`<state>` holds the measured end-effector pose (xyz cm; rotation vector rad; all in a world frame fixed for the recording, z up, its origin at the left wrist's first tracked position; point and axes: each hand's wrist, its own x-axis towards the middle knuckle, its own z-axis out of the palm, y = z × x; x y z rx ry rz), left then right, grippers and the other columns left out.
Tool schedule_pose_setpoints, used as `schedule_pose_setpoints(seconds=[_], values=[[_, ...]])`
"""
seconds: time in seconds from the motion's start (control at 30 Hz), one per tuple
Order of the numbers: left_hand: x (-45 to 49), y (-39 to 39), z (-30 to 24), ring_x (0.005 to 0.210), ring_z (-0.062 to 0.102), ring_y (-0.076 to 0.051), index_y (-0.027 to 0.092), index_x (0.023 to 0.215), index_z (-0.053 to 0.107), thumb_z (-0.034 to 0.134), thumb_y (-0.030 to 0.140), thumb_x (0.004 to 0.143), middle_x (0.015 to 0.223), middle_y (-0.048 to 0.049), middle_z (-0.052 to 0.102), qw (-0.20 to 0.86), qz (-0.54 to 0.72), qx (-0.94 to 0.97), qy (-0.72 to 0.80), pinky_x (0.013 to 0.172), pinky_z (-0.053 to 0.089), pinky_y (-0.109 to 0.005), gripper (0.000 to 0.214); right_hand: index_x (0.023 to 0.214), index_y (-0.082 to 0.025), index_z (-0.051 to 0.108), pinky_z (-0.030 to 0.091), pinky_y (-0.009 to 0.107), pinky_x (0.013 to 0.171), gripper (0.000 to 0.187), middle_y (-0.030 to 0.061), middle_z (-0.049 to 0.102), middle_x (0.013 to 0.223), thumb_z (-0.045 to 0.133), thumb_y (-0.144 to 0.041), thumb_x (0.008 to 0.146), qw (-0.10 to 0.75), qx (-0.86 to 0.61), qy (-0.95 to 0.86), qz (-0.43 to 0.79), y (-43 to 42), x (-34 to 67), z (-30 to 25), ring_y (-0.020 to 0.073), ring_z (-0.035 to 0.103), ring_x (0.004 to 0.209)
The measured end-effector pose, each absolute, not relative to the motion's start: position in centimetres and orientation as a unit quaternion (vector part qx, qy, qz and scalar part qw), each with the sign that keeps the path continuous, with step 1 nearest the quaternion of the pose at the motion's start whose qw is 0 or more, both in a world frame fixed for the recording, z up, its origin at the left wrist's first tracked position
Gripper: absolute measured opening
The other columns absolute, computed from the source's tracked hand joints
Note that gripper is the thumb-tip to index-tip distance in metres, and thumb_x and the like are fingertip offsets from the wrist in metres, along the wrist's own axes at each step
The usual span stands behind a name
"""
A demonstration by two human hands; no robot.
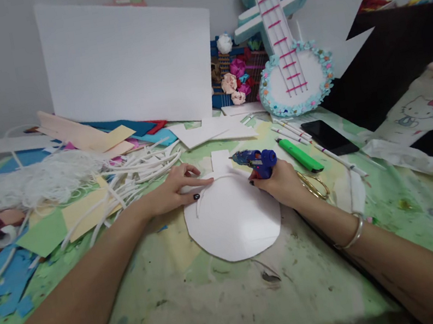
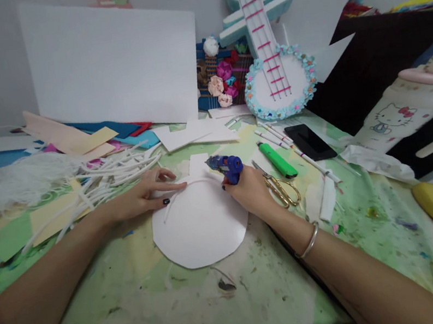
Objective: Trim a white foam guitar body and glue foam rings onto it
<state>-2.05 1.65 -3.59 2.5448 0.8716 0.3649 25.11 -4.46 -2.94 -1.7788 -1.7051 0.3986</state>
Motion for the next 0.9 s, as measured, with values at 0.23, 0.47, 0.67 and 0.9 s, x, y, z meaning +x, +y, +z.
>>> schedule_pose_setpoints(seconds=[0.23, 0.47, 0.67, 0.9], values=[[-1.7, 1.4, -3.4, 0.109, 0.04, -0.024, 0.035, 0.117, 0.059, 0.051, 0.037, 0.082, 0.116, -0.0071, 0.044, 0.184, 0.137, 0.917, 0.326, 0.099, 0.028, -0.045, 0.037, 0.07, -0.019, 0.07, 0.042, 0.026, 0.062, 0.014, 0.0027, 0.069, 0.069, 0.06, -0.017, 0.061, 0.314, -0.68, -0.645, 0.15, -4.5, 25.0, -2.7, 0.02, 0.063, 0.07], [-0.7, 0.3, -2.6, 0.106, 0.041, -0.025, 0.032, 0.11, 0.065, 0.054, 0.027, 0.078, 0.114, -0.0077, 0.047, 0.132, 0.144, 0.917, 0.347, 0.098, 0.027, -0.049, 0.034, 0.071, -0.018, 0.071, 0.042, 0.027, 0.062, 0.014, 0.0035, 0.069, 0.069, 0.061, -0.019, 0.061, 0.316, -0.682, -0.643, 0.149, -4.5, 25.1, -2.9, 0.0204, 0.063, 0.069], [0.1, -0.5, -2.3, 0.104, 0.039, -0.025, 0.029, 0.112, 0.061, 0.045, 0.009, 0.071, 0.114, -0.0064, 0.048, 0.062, 0.107, 0.936, 0.329, 0.093, 0.03, -0.044, 0.048, 0.07, -0.019, 0.07, 0.042, 0.026, 0.063, 0.014, 0.0026, 0.069, 0.068, 0.06, -0.017, 0.061, 0.315, -0.679, -0.646, 0.152, -4.5, 25.0, -2.8, 0.0197, 0.062, 0.07], [1.4, -1.8, -2.3, 0.095, 0.04, -0.025, 0.021, 0.104, 0.057, 0.049, 0.009, 0.063, 0.105, -0.0092, 0.047, 0.04, 0.095, 0.936, 0.335, 0.082, 0.036, -0.037, 0.043, 0.072, -0.019, 0.07, 0.042, 0.026, 0.062, 0.014, 0.0026, 0.069, 0.07, 0.059, -0.019, 0.062, 0.31, -0.68, -0.646, 0.155, -4.6, 25.0, -2.7, 0.0197, 0.062, 0.071]])
